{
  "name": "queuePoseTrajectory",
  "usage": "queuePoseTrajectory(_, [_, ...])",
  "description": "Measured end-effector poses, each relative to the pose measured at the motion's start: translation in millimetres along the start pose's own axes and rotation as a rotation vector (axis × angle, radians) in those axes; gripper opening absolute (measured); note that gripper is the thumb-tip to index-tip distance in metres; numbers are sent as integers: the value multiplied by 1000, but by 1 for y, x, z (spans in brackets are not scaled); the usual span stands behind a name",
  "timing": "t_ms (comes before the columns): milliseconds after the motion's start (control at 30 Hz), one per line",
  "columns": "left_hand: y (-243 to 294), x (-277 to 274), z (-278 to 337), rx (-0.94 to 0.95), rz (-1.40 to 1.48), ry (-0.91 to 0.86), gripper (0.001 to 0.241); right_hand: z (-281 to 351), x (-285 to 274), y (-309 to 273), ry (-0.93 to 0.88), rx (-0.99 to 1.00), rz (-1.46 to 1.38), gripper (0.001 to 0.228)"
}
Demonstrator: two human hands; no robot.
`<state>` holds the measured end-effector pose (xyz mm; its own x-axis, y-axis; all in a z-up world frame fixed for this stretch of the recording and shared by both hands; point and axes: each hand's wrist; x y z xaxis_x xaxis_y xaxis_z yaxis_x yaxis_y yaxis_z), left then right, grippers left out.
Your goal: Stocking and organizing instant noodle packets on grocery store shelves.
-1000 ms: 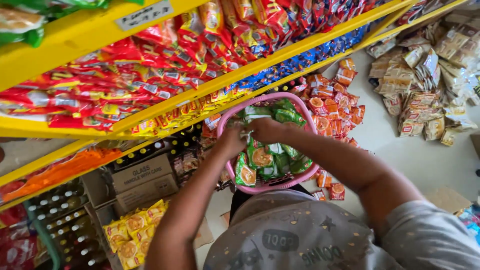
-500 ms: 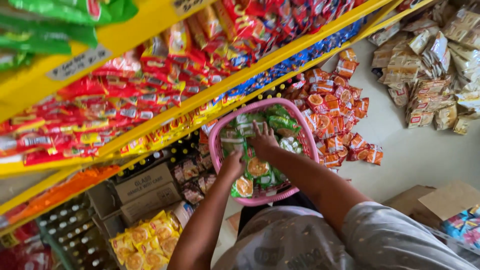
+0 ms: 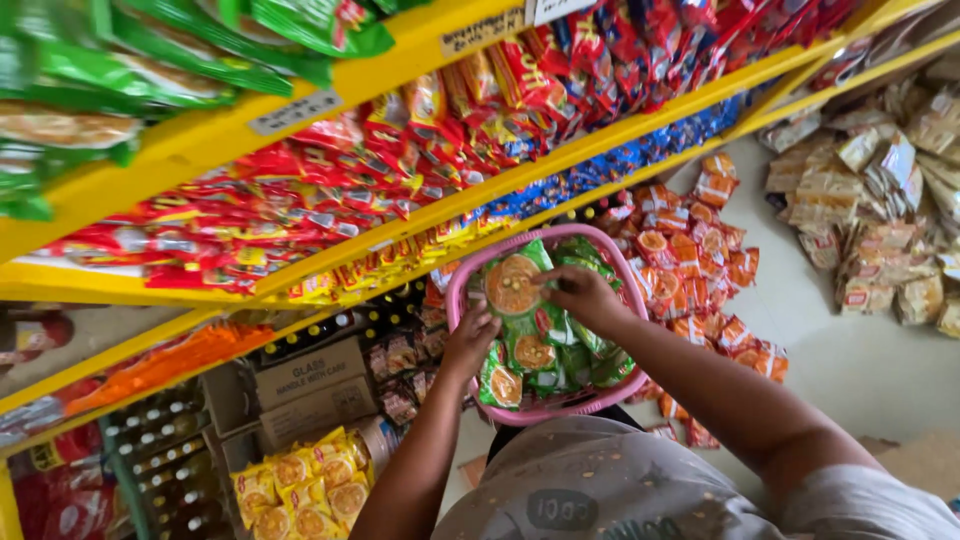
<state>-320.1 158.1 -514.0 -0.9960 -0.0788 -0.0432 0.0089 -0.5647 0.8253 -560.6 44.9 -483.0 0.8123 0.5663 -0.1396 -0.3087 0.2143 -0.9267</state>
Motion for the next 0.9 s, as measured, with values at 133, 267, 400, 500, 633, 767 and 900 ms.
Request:
queuePoseTrajectory(133, [59,3,35,171,277,-120,76,27,10,-49,-46,-38,-327,20])
queuePoseTrajectory(267, [99,-2,61,352,220,-65,68,38,21,-78,-32,-163,-414,19])
queuePoseTrajectory(400, [113,-17,70,462,339,-37,60,49,31,-101,14,-236,-317,28])
queuePoseTrajectory(500, [128,-28,86,476,446,1,58,60,42,-129,60,-390,-186,31])
queuePoseTrajectory(633, [157,-44,115,593,413,46,54,90,61,-195,177,-619,120,36])
queuePoseTrajectory(767, [207,-67,153,723,353,133,56,95,85,-253,264,-917,392,56])
queuePoseTrajectory(900, [250,-94,171,1008,446,190,66,68,112,-301,97,-737,-48,74])
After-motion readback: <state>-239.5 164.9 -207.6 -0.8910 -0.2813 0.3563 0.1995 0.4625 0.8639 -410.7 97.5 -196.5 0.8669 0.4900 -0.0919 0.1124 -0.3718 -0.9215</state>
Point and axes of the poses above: each hand's wrist, its own z-axis away from the middle knuckle, its own x-axis out of the palm, y = z × x, and after that the axes turned 4 degrees about x, right-handed
